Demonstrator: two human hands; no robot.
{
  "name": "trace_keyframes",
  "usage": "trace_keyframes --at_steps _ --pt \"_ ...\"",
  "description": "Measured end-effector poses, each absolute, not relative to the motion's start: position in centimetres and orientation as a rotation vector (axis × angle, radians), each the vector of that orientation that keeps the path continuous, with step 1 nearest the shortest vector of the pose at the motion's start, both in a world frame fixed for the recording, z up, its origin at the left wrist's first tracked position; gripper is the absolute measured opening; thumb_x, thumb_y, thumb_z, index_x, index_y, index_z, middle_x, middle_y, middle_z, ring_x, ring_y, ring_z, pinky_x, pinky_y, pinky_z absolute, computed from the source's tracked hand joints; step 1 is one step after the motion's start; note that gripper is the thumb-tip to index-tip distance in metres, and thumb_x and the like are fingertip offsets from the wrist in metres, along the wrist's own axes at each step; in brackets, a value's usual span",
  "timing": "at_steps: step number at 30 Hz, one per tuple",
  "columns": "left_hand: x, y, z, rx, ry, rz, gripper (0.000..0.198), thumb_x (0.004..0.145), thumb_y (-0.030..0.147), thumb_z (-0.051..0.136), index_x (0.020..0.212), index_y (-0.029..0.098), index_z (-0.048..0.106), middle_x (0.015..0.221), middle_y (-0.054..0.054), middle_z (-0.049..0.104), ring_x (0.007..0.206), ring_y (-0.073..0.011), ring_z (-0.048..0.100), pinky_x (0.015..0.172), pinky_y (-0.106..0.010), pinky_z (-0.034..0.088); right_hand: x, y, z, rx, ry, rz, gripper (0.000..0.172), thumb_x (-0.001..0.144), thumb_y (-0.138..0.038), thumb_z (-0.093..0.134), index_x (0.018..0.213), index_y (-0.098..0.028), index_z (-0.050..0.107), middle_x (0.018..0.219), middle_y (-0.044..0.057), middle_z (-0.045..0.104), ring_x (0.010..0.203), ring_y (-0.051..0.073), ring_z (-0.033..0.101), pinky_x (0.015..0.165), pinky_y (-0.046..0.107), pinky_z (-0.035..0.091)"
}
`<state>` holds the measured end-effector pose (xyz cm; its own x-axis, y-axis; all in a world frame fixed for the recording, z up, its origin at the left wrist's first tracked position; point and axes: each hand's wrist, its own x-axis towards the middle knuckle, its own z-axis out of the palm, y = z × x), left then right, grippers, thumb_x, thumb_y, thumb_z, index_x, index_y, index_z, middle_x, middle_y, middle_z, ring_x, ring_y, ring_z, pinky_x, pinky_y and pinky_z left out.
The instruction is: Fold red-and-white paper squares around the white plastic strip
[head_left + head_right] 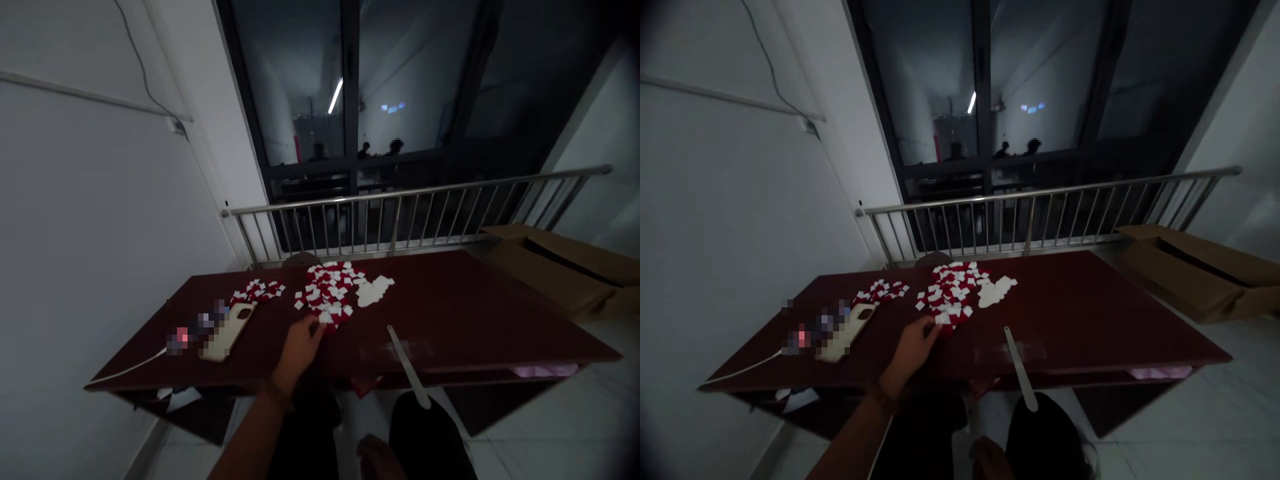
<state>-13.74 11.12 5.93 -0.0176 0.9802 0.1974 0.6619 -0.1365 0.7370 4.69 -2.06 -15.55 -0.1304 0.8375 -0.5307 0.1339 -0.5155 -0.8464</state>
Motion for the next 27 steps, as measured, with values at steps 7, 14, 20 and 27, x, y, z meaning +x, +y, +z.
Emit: trace_keyframes --at_steps 7,14,20,27 --pt "-14.1 11.5 4.7 1.741 1.698 1.067 0.026 0.095 0.042 0.059 0.087 0.021 0.071 0.084 -0.006 0.075 0.078 -0.0232 0.066 0.078 -0.033 0.046 3.3 -2.3 -19.2 -1.467 -0.933 1.796 0.03 0.066 -0.054 0.052 0.067 -0.024 0.055 0.044 -0.004 0.05 0.041 0.011 0.041 0.047 0.026 0.022" --pt "-14.8 12.8 4.5 1.544 1.71 1.198 0.034 0.093 0.048 0.059 0.096 0.017 0.076 0.085 -0.009 0.078 0.081 -0.0255 0.071 0.078 -0.034 0.051 3.3 -1.6 -18.8 -1.506 -0.916 1.834 0.034 0.06 -0.055 0.045 0.069 -0.024 0.055 0.045 -0.003 0.05 0.04 0.012 0.042 0.046 0.026 0.019" --pt "-15.8 13.0 4.4 1.457 1.707 1.176 0.04 0.093 0.051 0.056 0.099 0.017 0.076 0.059 0.001 0.06 0.058 -0.0183 0.059 0.061 -0.028 0.044 2.9 -1.9 -19.1 -1.497 -0.904 1.825 0.034 0.062 -0.057 0.049 0.068 -0.024 0.053 0.046 -0.004 0.049 0.04 0.011 0.04 0.047 0.026 0.021" --pt "-15.5 12.8 4.8 1.482 1.667 1.141 0.036 0.091 0.049 0.062 0.098 0.017 0.077 0.059 0.0 0.062 0.058 -0.0182 0.059 0.063 -0.029 0.045 3.1 -2.0 -19.6 -1.513 -0.891 1.832 0.035 0.064 -0.058 0.051 0.07 -0.024 0.054 0.046 -0.004 0.049 0.041 0.012 0.04 0.048 0.028 0.018"
